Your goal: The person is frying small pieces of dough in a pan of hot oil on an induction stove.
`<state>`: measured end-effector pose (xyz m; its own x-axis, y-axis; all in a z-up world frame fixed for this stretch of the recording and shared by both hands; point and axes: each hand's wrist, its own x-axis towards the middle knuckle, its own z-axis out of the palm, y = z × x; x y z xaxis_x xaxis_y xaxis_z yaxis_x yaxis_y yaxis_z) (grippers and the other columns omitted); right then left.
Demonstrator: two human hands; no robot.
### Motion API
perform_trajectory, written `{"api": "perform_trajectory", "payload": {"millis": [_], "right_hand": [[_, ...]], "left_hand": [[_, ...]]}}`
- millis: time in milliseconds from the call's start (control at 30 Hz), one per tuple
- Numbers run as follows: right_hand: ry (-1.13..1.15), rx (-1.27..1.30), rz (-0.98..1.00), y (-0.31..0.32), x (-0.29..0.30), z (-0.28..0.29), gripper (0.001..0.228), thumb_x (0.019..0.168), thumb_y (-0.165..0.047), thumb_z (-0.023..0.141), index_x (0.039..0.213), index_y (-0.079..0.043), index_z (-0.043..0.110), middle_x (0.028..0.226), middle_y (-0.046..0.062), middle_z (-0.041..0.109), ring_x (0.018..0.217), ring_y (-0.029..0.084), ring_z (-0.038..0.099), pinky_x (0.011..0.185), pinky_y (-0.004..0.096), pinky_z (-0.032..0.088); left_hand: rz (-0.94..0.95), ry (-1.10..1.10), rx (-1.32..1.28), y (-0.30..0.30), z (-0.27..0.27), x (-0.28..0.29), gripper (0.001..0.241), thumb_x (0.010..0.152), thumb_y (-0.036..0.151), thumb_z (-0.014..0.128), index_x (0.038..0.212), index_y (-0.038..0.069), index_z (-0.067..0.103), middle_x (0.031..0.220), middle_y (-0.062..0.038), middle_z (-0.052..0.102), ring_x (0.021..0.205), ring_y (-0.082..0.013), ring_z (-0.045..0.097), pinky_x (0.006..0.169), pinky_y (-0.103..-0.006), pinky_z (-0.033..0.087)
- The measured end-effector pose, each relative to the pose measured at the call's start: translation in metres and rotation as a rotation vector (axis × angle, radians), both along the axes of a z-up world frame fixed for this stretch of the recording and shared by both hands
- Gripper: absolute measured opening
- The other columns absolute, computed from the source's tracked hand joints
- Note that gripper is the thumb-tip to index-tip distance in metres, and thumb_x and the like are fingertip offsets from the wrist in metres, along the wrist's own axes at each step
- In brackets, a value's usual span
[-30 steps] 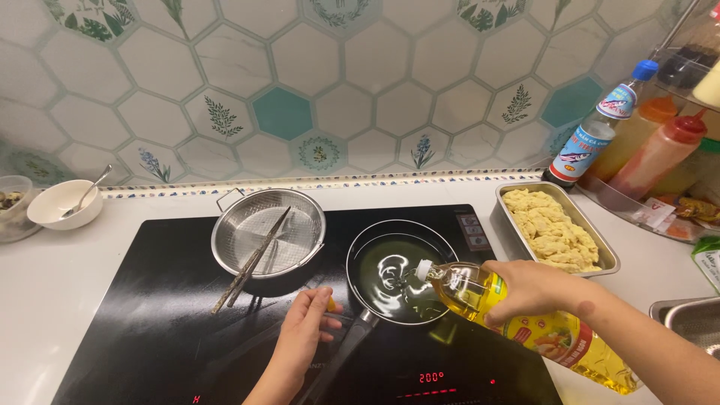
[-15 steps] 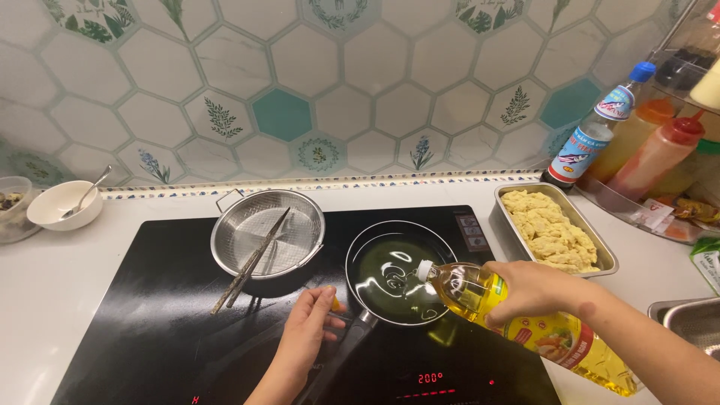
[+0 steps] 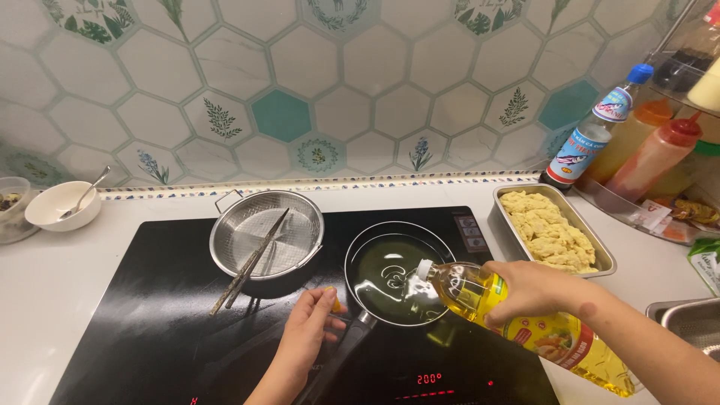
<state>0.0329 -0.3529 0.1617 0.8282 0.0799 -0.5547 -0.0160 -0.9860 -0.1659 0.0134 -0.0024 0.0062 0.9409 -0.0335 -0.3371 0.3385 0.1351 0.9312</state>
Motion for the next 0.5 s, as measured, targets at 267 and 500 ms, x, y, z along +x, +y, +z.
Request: {"api": "perform_trajectory", "payload": {"millis": [267,500], "right_hand": [[0.038,-0.011,-0.035,0.002,0.0,0.004,0.092,0.054,-0.046,0.081,0.136,-0.016,0.055,0.108,0.01,0.076,0.101,0.023,0.075,0.089,0.033,0.059],[0.024,0.018,-0.045,-0.003,-0.001,0.005,0.09,0.055,-0.046,0.084,0.135,-0.016,0.056,0.108,0.009,0.077,0.1,0.022,0.075,0.09,0.032,0.058]], "left_hand": [[-0.015,0.002,-0.011,0.001,0.009,0.0,0.043,0.094,0.047,0.058,0.117,0.011,0.063,0.099,-0.006,0.073,0.079,-0.0134,0.066,0.069,-0.0302,0.052],[-0.02,-0.016,-0.05,0.0,-0.002,0.007,0.044,0.095,0.047,0.055,0.119,0.01,0.064,0.099,-0.006,0.073,0.077,-0.013,0.066,0.069,-0.0302,0.052]]}}
